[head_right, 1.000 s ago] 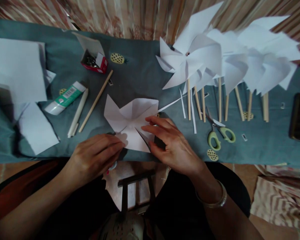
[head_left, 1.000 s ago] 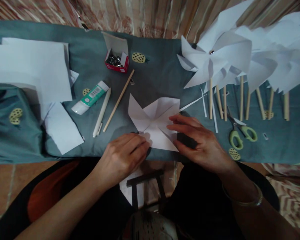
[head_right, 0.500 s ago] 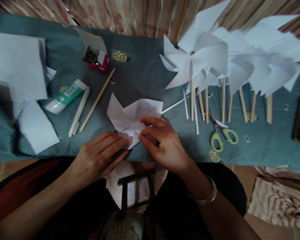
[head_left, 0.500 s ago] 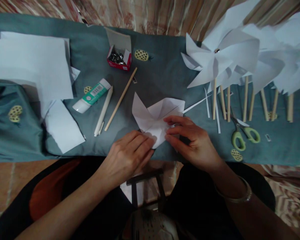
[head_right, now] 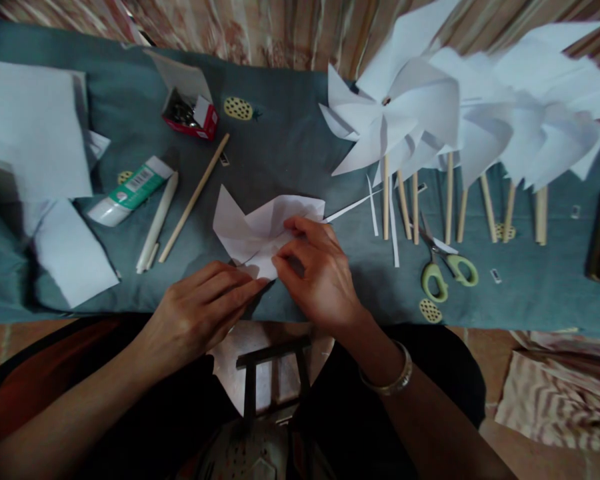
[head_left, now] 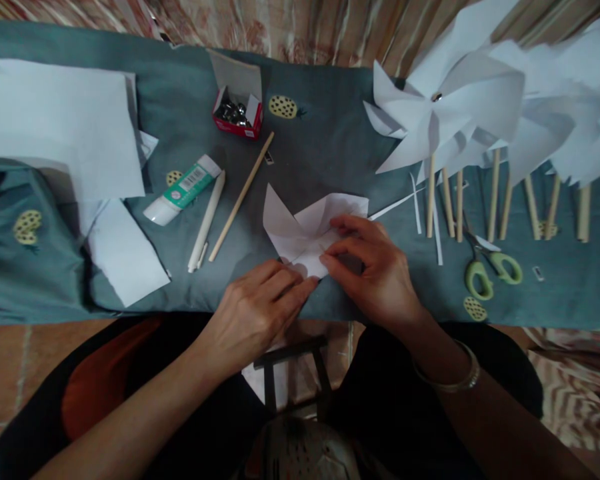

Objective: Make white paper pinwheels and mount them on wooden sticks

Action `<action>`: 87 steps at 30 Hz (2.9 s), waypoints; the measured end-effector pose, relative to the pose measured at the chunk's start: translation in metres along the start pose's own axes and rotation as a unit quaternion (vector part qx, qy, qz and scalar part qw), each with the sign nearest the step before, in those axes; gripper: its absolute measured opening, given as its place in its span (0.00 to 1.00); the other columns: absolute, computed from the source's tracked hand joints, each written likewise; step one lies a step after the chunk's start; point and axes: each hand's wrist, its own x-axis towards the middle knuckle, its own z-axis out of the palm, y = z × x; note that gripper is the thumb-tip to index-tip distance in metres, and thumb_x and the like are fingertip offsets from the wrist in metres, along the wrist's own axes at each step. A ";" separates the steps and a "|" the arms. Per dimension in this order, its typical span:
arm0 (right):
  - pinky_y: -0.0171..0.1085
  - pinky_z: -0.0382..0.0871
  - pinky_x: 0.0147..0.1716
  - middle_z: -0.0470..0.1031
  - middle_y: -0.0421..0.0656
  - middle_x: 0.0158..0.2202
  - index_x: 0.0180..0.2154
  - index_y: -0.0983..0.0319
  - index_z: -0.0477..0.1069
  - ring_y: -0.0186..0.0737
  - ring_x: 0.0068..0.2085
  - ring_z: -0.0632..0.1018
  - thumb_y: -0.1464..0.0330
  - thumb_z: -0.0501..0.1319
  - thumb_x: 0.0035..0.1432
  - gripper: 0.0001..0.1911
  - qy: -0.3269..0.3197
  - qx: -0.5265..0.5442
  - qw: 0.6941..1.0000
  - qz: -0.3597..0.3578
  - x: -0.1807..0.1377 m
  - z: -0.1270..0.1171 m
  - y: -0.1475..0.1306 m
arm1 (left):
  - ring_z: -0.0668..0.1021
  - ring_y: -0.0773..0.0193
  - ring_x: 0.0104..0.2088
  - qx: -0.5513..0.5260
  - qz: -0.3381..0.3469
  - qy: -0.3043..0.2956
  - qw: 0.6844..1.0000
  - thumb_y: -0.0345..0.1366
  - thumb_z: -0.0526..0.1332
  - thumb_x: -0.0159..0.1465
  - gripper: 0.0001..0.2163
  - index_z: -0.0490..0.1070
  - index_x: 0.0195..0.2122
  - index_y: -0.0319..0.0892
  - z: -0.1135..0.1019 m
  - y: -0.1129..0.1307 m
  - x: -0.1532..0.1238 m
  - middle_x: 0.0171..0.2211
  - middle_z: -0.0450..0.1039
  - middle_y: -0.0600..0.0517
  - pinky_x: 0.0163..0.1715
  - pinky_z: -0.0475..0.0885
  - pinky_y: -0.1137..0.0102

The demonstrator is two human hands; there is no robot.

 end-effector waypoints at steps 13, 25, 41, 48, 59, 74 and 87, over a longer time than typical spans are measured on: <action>0.50 0.69 0.50 0.73 0.47 0.48 0.28 0.59 0.73 0.48 0.49 0.73 0.71 0.62 0.55 0.04 0.012 -0.009 1.000 0.019 0.001 0.007 -0.001 | 0.76 0.61 0.38 -0.007 -0.013 0.007 1.000 0.28 0.56 0.66 0.11 0.71 0.48 0.34 0.002 0.001 0.001 0.38 0.76 0.45 0.37 0.77 0.64; 0.49 0.70 0.49 0.74 0.46 0.47 0.28 0.58 0.71 0.47 0.49 0.74 0.71 0.63 0.54 0.04 0.016 -0.019 1.000 0.014 0.000 0.007 -0.001 | 0.76 0.60 0.37 0.001 -0.011 0.009 1.000 0.28 0.57 0.65 0.11 0.71 0.48 0.34 0.004 0.000 0.000 0.37 0.76 0.45 0.36 0.77 0.64; 0.44 0.70 0.51 0.72 0.51 0.50 0.36 0.60 0.74 0.47 0.51 0.72 0.72 0.60 0.59 0.05 0.008 -0.071 0.996 -0.045 -0.001 0.004 -0.004 | 0.75 0.60 0.37 -0.001 -0.008 0.011 1.000 0.28 0.58 0.64 0.11 0.72 0.47 0.32 0.005 0.001 0.001 0.37 0.76 0.45 0.36 0.76 0.64; 0.48 0.70 0.49 0.69 0.54 0.52 0.43 0.66 0.76 0.50 0.51 0.70 0.74 0.57 0.61 0.12 0.006 -0.139 0.982 -0.127 -0.004 0.013 0.002 | 0.75 0.60 0.36 0.004 -0.006 0.011 1.000 0.28 0.59 0.64 0.10 0.73 0.46 0.31 0.005 0.000 0.001 0.36 0.76 0.45 0.35 0.76 0.65; 0.46 0.65 0.50 0.69 0.59 0.56 0.48 0.72 0.70 0.51 0.56 0.67 0.77 0.50 0.63 0.15 -0.016 -0.243 0.956 -0.164 -0.016 0.025 -0.010 | 0.76 0.61 0.35 0.026 -0.030 0.030 0.999 0.32 0.58 0.65 0.08 0.73 0.42 0.34 0.006 0.003 0.004 0.35 0.74 0.45 0.32 0.75 0.68; 0.53 0.63 0.54 0.72 0.51 0.55 0.49 0.62 0.71 0.53 0.55 0.72 0.68 0.53 0.64 0.15 -0.011 -0.250 0.967 -0.038 0.012 -0.038 0.032 | 0.76 0.59 0.38 0.085 -0.011 0.021 0.996 0.28 0.57 0.65 0.08 0.73 0.44 0.36 -0.008 -0.013 0.001 0.39 0.75 0.46 0.35 0.75 0.65; 0.50 0.64 0.58 0.69 0.50 0.57 0.58 0.59 0.63 0.49 0.59 0.69 0.68 0.51 0.65 0.20 0.001 -0.157 0.986 -0.051 0.004 -0.040 0.029 | 0.74 0.53 0.46 0.134 -0.001 0.073 0.988 0.28 0.60 0.63 0.09 0.73 0.44 0.36 -0.008 -0.013 0.015 0.45 0.75 0.43 0.44 0.73 0.58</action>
